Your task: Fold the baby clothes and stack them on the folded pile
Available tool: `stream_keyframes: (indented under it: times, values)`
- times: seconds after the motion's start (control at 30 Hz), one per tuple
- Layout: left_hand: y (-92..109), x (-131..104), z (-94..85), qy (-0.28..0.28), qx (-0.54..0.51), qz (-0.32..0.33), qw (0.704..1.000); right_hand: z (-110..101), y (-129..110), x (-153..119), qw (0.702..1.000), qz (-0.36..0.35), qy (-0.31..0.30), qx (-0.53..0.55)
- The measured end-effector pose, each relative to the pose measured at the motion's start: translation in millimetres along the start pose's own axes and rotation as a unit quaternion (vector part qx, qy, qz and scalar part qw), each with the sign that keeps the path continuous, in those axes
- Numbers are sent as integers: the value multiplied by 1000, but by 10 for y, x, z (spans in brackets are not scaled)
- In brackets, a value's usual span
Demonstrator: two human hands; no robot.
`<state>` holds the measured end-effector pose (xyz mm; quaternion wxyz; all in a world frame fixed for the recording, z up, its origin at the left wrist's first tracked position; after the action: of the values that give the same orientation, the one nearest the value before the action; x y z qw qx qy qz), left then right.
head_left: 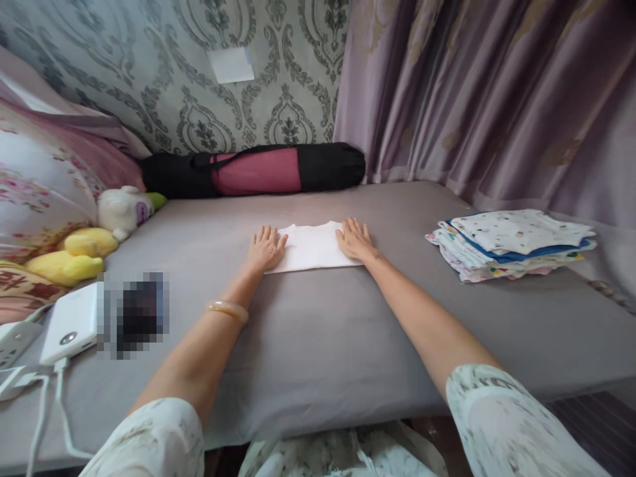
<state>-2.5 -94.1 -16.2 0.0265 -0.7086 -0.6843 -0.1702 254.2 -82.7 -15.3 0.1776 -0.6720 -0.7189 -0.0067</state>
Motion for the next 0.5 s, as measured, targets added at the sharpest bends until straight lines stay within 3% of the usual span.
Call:
stream_keyframes:
  times: [0.17,0.5]
  values:
    - [-126,-46,22,-12,-23,-16,1000,21,121,-42,1000,8,-6,-2]
    - [-111,-66,38,31,14,-9,999,68,146,-10,1000,6,-10,-4]
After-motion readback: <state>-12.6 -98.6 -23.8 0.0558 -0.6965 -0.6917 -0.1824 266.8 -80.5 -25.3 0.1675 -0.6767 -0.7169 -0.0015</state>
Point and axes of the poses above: each hand's wrist, its own x-axis towards the middle knuckle, its own z-axis out of the palm, y = z × x, the point moved 2 cm from there along x, towards the middle knuckle, and after that the axes turned 15 degrees about y, right-handed, at the moved point
